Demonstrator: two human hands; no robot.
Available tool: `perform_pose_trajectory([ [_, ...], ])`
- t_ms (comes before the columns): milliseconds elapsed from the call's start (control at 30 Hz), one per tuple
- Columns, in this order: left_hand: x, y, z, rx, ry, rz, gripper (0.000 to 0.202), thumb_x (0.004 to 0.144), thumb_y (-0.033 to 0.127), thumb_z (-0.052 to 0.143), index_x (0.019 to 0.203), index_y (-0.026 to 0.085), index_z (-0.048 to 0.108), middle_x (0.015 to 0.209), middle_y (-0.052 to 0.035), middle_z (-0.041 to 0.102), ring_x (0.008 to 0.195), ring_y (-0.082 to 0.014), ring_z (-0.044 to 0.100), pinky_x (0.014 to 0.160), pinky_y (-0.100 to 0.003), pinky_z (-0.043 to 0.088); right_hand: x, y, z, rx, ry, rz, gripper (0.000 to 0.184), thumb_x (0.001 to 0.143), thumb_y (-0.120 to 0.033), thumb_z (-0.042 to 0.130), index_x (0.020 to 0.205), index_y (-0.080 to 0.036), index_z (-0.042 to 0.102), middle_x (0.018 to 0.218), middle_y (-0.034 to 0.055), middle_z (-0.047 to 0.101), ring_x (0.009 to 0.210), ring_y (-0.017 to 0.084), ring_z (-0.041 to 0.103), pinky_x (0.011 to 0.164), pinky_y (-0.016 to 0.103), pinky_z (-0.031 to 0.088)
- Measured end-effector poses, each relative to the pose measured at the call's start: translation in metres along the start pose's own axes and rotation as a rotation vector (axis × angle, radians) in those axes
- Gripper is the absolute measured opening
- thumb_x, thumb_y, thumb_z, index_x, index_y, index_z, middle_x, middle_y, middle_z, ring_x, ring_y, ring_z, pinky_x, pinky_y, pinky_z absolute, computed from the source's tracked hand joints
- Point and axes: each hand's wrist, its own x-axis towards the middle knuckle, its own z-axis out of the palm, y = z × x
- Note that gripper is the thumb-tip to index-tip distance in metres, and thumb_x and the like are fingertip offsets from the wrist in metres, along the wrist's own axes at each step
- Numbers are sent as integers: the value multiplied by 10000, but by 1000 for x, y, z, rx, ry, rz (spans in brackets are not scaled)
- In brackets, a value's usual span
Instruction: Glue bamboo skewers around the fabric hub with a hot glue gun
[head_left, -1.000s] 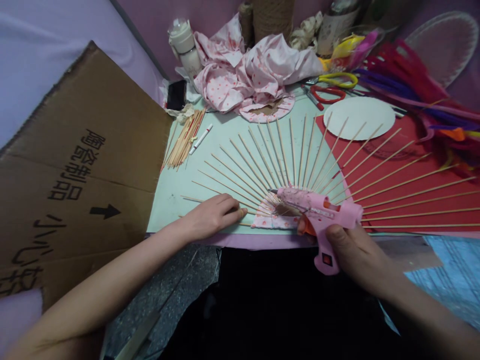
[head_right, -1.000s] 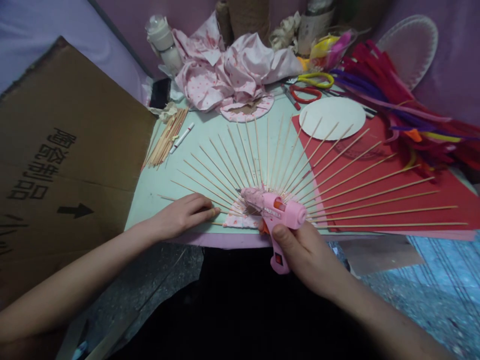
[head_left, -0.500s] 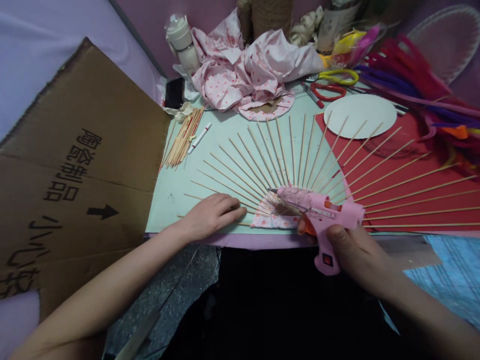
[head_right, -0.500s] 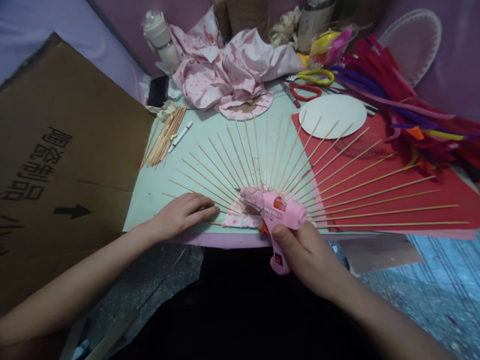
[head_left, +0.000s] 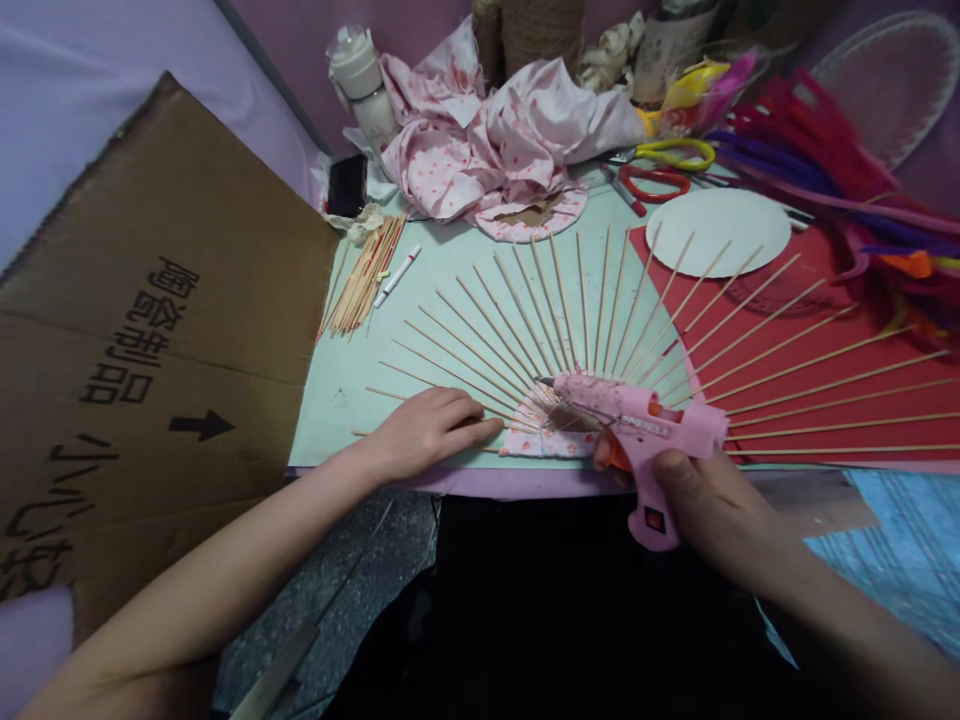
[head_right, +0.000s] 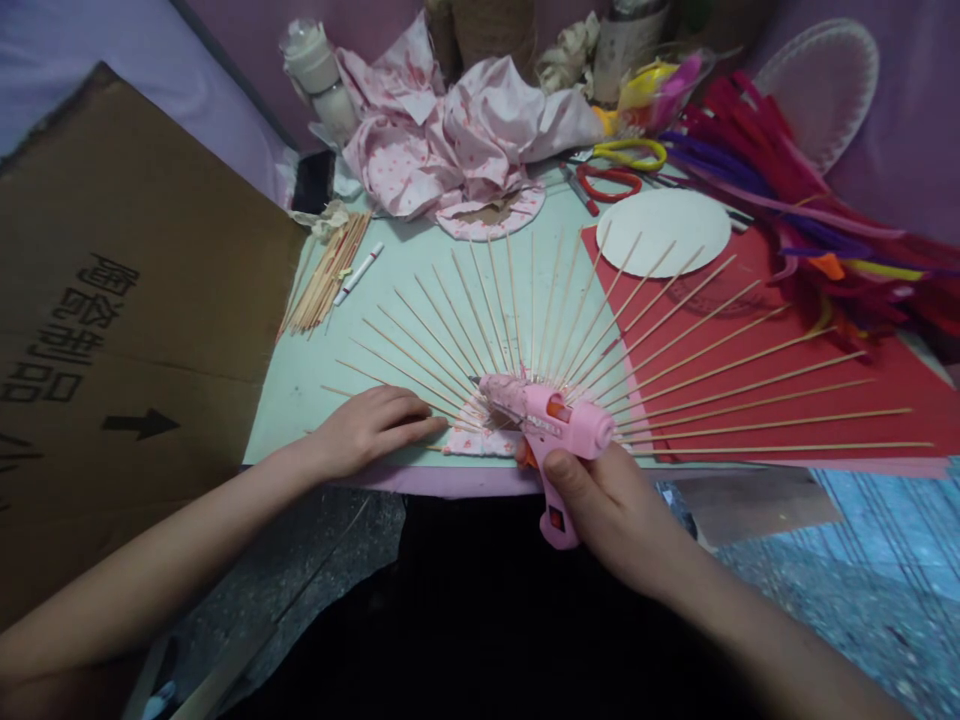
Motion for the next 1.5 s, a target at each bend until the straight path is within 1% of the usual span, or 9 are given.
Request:
perform_pose_trajectory([
  [133,2,-1,-1,-32,-9,-8,325,1044,216,313,1248,190,564,994,-72,679,884,-180,586,753,-294,450,0,-1,-1,2,-1,8,591,942,-665,339,946,-199,703,850,75,717,791,231,673,703,335,553],
  [333,10,2,-8,-294,-108,-126,451,1058,355,230,1177,162,620,932,-75,643,859,-177,560,783,-305,457,-1,0,-2,-9,-18,43,619,934,-681,327,920,-196,713,777,65,705,694,222,654,615,321,549],
  [500,14,3,-10,-387,-153,-184,531,1051,419,170,1104,171,636,931,-81,620,882,-194,532,820,-337,447,0,-2,-1,-22,-10,35,612,927,-685,336,888,-204,711,775,63,710,699,228,659,625,327,561],
  [933,22,7,-14,-629,-242,-402,418,1020,470,325,1027,192,637,913,-48,591,879,-198,526,860,-350,431,1,1,0,-37,23,-7,578,935,-662,353,895,-210,712,828,70,721,768,243,688,669,347,583],
  [1133,17,4,-14,-523,-228,-325,447,1035,444,282,1083,187,645,925,-61,606,881,-192,546,825,-331,447,-1,0,-1,-24,-3,17,612,936,-675,333,921,-206,726,778,67,717,686,228,672,607,330,571],
  [1267,7,1,-9,-238,-152,-112,432,1053,301,218,1235,197,596,989,-90,639,894,-197,560,791,-328,449,1,-4,-1,-33,3,27,607,937,-671,329,939,-215,731,842,92,727,873,276,692,779,389,577],
  [1333,3,2,-7,-145,-110,-70,410,1050,260,234,1275,195,570,1002,-94,656,886,-198,570,780,-329,453,1,-5,-1,-47,8,31,615,926,-685,328,939,-224,735,788,93,718,928,304,683,860,429,557],
  [1367,1,4,-6,-124,-95,-70,399,1049,254,245,1281,196,564,1007,-90,663,880,-196,576,777,-328,456,1,-5,-1,-53,8,45,623,920,-694,326,927,-226,737,741,89,706,898,310,685,852,436,561],
  [1500,-5,7,-12,-119,-15,-114,357,1044,248,291,1236,185,585,1067,-85,679,936,-193,602,803,-328,476,-2,-2,0,-56,-19,130,612,914,-680,351,927,-213,746,651,60,674,619,261,650,598,363,582],
])
